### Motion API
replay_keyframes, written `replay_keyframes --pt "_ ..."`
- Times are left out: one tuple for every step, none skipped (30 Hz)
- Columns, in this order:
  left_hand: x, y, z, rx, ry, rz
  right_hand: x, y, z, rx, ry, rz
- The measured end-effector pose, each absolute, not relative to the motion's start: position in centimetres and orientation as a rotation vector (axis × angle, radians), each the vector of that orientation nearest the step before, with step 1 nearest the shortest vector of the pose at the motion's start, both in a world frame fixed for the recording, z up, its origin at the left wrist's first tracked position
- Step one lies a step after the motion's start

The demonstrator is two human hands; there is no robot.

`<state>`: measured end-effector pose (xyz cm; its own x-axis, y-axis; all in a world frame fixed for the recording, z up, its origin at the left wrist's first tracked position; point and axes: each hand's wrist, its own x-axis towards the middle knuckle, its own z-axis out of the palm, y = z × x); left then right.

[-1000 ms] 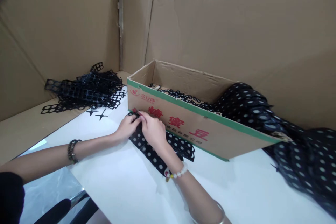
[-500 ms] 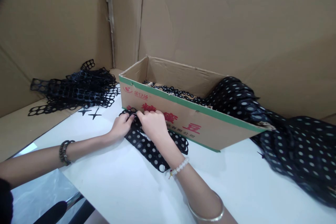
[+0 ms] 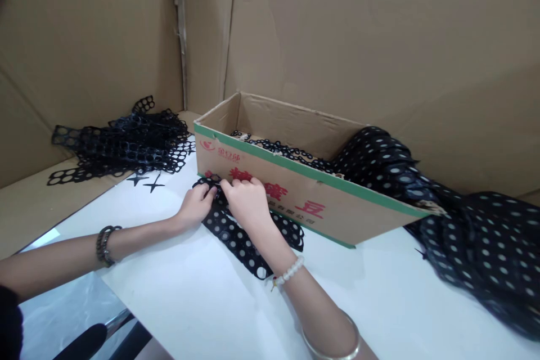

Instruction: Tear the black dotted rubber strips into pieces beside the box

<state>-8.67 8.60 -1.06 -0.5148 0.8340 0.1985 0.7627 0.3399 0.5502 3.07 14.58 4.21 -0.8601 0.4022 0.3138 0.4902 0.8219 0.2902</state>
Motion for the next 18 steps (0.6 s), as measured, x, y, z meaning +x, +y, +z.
replay_keyframes --pt "-8.7 8.6 -1.1 1.487 2.475 0.910 3.0 14.6 4.2 -0.686 -2.766 -0.542" --pt "-8.7 8.5 -1.0 1.493 2.478 0.907 3.0 14.6 4.1 -0.682 -2.767 -0.550" --pt "-8.6 8.5 -1.0 1.499 2.483 0.902 3.0 14.6 4.1 -0.679 -2.768 -0.558" --pt "-8.6 8.4 -1.0 1.505 2.488 0.895 2.9 14.5 4.0 -0.678 -2.772 -0.565" --pt "-8.6 8.4 -1.0 1.511 2.495 0.888 2.8 14.5 4.0 -0.680 -2.778 -0.570" --pt "-8.5 8.3 -0.9 1.516 2.503 0.879 2.8 14.5 3.9 -0.683 -2.784 -0.574" --pt "-8.5 8.2 -0.9 1.519 2.512 0.868 2.7 14.4 3.8 -0.690 -2.790 -0.575" --pt "-8.4 8.1 -0.8 1.521 2.521 0.858 2.6 14.4 3.7 -0.699 -2.794 -0.575" --pt "-8.3 8.0 -0.7 1.520 2.531 0.847 2.5 14.4 3.6 -0.709 -2.799 -0.574" --pt "-8.3 8.0 -0.6 1.518 2.542 0.837 2.5 14.3 3.5 -0.716 -2.807 -0.575" --pt "-8.2 7.9 -0.5 1.514 2.553 0.827 2.4 14.3 3.4 -0.722 -2.817 -0.576" --pt "-8.1 7.9 -0.5 1.509 2.562 0.819 2.4 14.3 3.3 -0.726 -2.827 -0.578" --pt "-8.1 7.8 -0.4 1.505 2.571 0.814 2.4 14.3 3.3 -0.727 -2.838 -0.580" --pt "-8.0 7.8 -0.3 1.501 2.577 0.813 2.3 14.3 3.3 -0.728 -2.846 -0.582" --pt "-7.9 7.8 -0.2 1.499 2.580 0.814 2.3 14.2 3.2 -0.731 -2.851 -0.583" --pt "-7.9 7.8 -0.2 1.498 2.582 0.819 2.2 14.2 3.2 -0.737 -2.851 -0.585" --pt "-7.9 7.7 -0.2 1.496 2.581 0.825 2.2 14.1 3.2 -0.745 -2.850 -0.586" --pt "-7.8 7.7 -0.2 1.494 2.581 0.832 2.1 14.0 3.1 -0.753 -2.849 -0.588"
